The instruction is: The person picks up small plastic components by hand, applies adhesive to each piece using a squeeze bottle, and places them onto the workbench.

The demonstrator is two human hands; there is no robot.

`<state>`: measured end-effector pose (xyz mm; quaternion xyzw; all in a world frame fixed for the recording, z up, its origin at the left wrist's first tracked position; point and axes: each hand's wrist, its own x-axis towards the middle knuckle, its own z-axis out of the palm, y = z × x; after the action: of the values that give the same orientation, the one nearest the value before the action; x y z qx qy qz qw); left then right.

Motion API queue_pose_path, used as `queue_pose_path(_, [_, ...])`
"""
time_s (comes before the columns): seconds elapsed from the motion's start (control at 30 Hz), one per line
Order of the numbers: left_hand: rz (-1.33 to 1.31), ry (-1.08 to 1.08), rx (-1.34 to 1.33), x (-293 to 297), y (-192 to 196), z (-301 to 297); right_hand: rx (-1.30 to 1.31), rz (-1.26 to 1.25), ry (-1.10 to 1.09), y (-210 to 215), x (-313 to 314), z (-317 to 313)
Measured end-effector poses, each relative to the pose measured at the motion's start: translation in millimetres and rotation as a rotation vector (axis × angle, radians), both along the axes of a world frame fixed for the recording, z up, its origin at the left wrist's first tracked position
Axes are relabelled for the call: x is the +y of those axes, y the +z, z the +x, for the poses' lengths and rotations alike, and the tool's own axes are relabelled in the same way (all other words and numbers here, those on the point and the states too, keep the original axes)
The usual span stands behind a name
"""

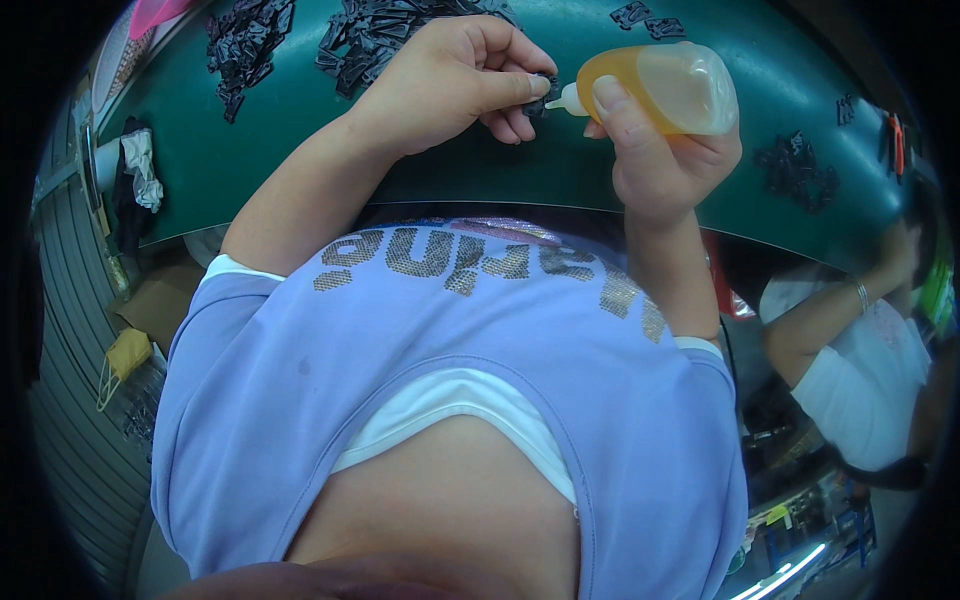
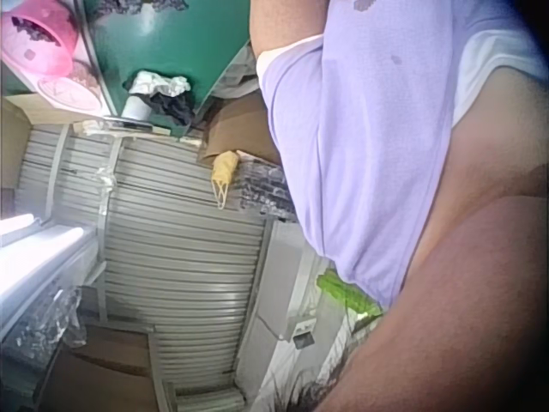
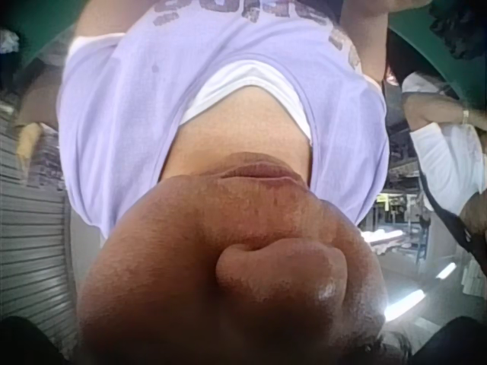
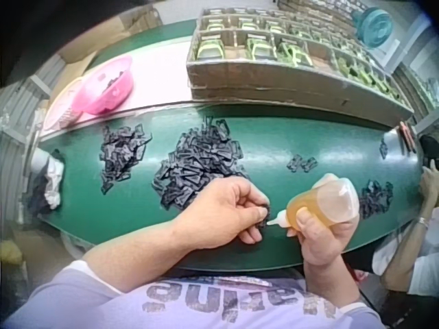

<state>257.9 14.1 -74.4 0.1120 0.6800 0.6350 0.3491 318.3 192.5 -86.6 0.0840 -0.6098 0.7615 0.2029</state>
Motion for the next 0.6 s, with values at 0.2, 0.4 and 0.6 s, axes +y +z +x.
queue_pose_path(0.2, [0.005, -0.001, 0.004, -0.7, 0.3, -0.2, -0.019, -0.029, -0.025, 1.5, 1.7, -1.0])
queue_pose_path(0.4, [-0.01, 0.011, 0.022, -0.2, 1.3, 1.5, 0.002, -0.111, 0.023, -0.1, 5.9, -0.7])
queue_pose_path(0.6, [-0.01, 0.025, 0.034, 0.5, -1.0, 2.6, 0.014, -0.027, 0.018, -2.0, 2.4, 0.3])
